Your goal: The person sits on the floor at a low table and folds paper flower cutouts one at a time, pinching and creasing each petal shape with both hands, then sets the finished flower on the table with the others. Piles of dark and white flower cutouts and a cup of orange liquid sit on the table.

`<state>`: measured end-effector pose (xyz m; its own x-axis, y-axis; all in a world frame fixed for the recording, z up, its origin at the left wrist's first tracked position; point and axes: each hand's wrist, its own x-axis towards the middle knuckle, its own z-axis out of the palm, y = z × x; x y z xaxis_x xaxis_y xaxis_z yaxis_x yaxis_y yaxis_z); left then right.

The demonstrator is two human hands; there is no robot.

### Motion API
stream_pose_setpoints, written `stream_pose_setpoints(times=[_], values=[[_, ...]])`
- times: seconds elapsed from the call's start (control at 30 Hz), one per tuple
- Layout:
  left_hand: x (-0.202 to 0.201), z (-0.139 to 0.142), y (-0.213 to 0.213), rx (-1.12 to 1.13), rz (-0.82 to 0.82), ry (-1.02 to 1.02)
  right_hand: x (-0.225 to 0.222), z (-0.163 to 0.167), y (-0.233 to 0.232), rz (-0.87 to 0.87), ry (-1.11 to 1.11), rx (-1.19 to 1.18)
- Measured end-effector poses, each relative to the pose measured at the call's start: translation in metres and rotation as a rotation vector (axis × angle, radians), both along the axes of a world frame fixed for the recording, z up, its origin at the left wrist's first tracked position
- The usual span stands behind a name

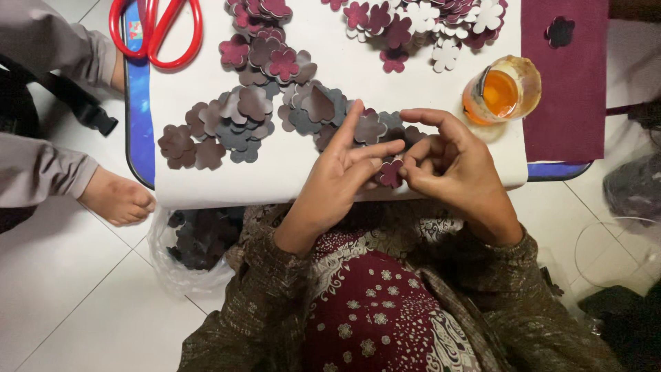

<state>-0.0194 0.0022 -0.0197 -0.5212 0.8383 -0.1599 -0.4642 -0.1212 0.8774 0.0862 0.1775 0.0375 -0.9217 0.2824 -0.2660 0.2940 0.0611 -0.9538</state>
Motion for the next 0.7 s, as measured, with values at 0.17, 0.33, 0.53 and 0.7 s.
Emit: stream_pose_setpoints(times=[0.17, 0.33, 0.53, 0.7], values=[[0.009, -0.002, 0.000, 0.193, 0.116, -0.017, 0.001, -0.005, -0.004, -0.134, 0.090, -0.142], [0.011, 0.008, 0.003, 0.099, 0.152, -0.015, 0.003, -0.007, -0.009, -0.223, 0.138, -0.186], [0.011, 0.016, 0.002, -0.039, 0.140, -0.082, 0.004, -0.006, -0.004, -0.153, 0.139, -0.132], [0.014, 0.010, 0.003, 0.006, 0.151, -0.075, 0.007, -0.002, -0.004, -0.123, 0.113, -0.033]])
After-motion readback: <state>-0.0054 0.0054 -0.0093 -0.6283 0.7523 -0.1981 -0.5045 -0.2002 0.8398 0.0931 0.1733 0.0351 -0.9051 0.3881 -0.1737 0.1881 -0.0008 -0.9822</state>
